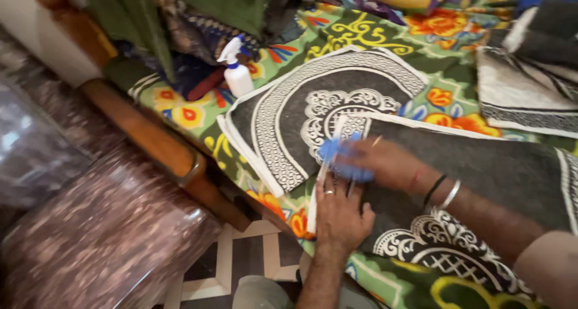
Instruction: The person wipes a black and white patterned cloth with a blue cloth, folding and unfolding it to clean different sections. They then pick up a second similar cloth and repeat the wiping process on its surface.
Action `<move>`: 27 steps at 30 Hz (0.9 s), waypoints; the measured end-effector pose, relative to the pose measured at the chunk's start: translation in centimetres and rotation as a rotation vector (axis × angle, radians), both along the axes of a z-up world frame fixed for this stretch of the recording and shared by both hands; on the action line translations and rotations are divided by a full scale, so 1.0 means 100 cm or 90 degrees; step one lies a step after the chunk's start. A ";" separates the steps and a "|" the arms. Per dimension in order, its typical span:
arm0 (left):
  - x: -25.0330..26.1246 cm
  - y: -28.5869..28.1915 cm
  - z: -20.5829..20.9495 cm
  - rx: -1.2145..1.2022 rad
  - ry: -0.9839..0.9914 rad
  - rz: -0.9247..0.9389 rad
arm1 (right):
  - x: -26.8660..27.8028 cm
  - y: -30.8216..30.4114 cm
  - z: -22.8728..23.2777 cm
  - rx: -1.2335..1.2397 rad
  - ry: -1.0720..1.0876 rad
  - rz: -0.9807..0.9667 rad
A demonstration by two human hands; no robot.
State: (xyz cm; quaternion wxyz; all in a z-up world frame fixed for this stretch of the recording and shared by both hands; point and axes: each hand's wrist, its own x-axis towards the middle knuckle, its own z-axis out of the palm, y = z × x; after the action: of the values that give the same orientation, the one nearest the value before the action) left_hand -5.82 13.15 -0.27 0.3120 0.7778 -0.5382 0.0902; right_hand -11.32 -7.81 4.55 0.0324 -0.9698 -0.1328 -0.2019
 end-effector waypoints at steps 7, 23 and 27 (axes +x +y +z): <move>0.000 0.006 -0.001 -0.066 -0.013 0.006 | 0.023 -0.083 -0.026 -0.173 -0.032 -0.058; 0.003 -0.001 -0.001 -0.013 -0.040 -0.005 | -0.025 -0.074 -0.043 -0.088 -0.116 -0.093; 0.004 -0.002 0.000 0.010 -0.034 -0.001 | -0.118 -0.135 -0.018 -0.137 0.048 -0.611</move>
State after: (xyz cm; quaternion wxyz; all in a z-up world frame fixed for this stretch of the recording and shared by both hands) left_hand -5.46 12.90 -0.27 0.2918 0.7768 -0.5478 0.1065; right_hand -23.12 -21.35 2.79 -0.1596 -0.9261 0.3101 -0.1437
